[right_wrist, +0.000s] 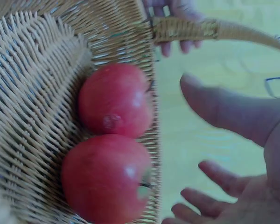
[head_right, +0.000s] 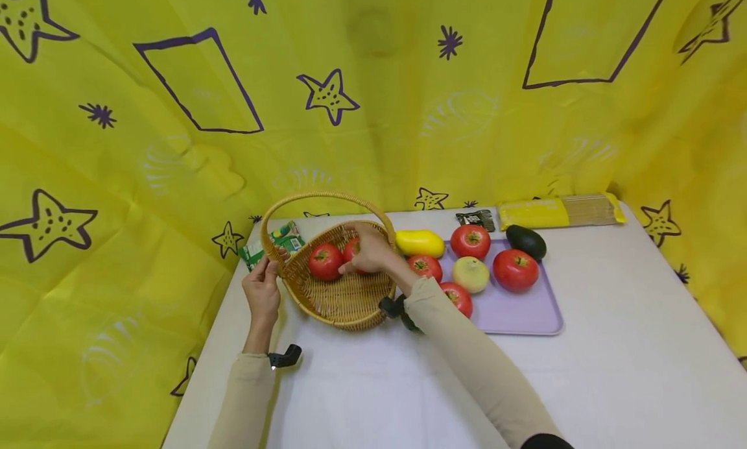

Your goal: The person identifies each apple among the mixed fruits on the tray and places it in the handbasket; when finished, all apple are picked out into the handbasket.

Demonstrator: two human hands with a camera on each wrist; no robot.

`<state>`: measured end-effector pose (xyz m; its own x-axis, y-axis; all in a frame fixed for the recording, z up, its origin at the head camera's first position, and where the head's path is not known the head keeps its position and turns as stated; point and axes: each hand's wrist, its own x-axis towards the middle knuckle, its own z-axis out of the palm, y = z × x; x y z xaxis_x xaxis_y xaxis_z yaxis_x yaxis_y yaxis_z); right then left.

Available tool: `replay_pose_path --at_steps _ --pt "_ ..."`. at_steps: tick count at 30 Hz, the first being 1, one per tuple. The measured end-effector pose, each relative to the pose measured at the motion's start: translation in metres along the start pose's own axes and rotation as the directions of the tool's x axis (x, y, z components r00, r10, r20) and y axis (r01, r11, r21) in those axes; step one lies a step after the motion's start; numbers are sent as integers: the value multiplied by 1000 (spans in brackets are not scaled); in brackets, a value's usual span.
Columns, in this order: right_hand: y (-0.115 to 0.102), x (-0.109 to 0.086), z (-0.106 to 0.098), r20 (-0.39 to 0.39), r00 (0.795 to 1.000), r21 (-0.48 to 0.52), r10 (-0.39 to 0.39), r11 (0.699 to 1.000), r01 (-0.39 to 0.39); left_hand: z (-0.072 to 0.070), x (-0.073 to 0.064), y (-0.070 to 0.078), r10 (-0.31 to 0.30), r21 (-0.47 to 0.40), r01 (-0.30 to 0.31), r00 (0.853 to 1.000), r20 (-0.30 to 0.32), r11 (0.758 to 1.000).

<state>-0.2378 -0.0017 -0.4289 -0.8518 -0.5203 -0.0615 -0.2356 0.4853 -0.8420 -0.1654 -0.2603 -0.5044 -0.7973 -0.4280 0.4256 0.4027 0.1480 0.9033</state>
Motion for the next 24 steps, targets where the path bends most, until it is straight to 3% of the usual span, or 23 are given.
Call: replay_pose_path --at_steps 6,10,13,17,24 --pt "4 -35 -15 69 983 162 -168 974 155 -1 -1 -1 12 1 -12 1000 10 1000" --pt "16 -61 -32 41 968 242 -247 943 230 -1 0 0 19 -11 -19 1000 14 1000" --pt "25 -80 -49 -6 971 261 -241 937 234 -1 0 0 16 -11 -16 1000 11 1000" --pt "40 -105 -72 -98 976 221 -194 952 211 -1 0 -1 7 -15 -7 1000 6 1000" --pt "70 -137 -111 -250 955 136 -159 971 197 0 0 -2 7 -16 -7 1000 5 1000"
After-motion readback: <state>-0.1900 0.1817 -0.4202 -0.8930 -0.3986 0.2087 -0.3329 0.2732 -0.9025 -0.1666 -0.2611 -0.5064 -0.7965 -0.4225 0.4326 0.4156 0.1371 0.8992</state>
